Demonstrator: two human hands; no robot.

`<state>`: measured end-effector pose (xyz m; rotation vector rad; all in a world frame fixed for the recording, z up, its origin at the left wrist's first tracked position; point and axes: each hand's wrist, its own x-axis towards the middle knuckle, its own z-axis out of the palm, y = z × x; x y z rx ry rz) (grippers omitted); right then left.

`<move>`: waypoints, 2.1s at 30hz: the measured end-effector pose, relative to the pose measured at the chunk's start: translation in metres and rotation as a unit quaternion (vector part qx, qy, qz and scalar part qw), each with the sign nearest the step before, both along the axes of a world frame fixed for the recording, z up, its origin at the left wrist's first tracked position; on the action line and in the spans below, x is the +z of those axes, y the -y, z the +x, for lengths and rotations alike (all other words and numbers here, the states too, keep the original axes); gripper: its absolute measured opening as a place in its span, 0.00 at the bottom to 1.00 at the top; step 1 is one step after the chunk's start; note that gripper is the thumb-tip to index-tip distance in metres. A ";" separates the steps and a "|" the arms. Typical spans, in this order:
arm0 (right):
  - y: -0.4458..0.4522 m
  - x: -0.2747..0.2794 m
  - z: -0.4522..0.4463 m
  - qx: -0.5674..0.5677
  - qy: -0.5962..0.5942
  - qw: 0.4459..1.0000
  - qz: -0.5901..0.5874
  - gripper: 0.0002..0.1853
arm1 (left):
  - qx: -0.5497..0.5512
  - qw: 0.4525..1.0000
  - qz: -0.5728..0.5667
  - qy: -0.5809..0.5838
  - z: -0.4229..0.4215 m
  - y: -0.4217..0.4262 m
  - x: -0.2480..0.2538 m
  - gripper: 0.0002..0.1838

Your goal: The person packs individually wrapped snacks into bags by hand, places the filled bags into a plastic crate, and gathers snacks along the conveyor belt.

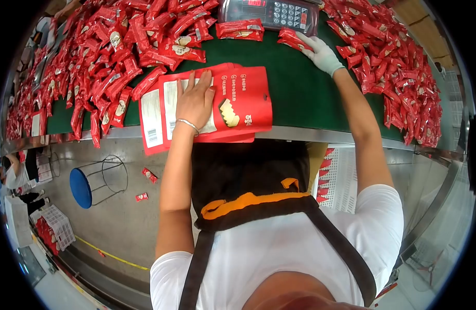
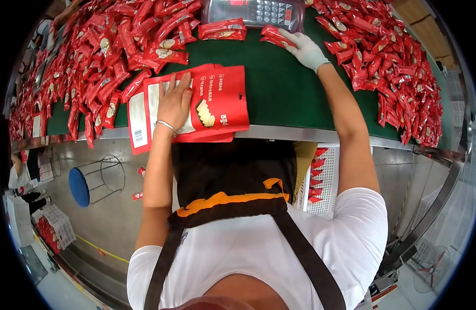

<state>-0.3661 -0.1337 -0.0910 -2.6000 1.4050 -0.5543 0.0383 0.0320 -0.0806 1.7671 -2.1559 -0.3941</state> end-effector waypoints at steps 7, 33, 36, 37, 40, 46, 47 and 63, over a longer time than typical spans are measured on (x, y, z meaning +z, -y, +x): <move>-0.161 0.037 0.037 0.025 0.041 0.999 0.027 0.24 | 0.010 1.000 0.001 -0.019 0.001 0.002 0.000 0.29; -0.113 -0.070 0.184 0.205 0.346 0.809 0.430 0.27 | 0.002 0.985 -0.095 0.143 -0.008 -0.010 0.004 0.30; -0.111 -0.051 0.186 0.179 0.421 0.711 0.534 0.27 | 0.003 0.984 -0.103 0.146 -0.007 -0.010 0.007 0.31; -0.112 -0.049 0.184 0.174 0.444 0.687 0.549 0.27 | -0.006 0.985 -0.103 0.136 -0.008 -0.010 0.008 0.31; -0.123 -0.054 0.190 0.154 0.499 0.652 0.549 0.26 | -0.024 0.983 -0.100 0.150 -0.010 -0.003 0.006 0.32; -0.104 -0.038 0.179 0.249 0.292 0.818 0.428 0.26 | -0.044 0.996 -0.052 0.059 -0.004 -0.005 0.004 0.35; -0.095 -0.018 0.164 0.293 0.215 0.861 0.356 0.26 | -0.042 0.996 -0.048 0.058 -0.003 -0.005 0.001 0.35; -0.071 0.061 0.127 -0.051 0.091 0.994 0.029 0.27 | -0.036 0.992 -0.069 0.095 -0.004 -0.006 0.002 0.31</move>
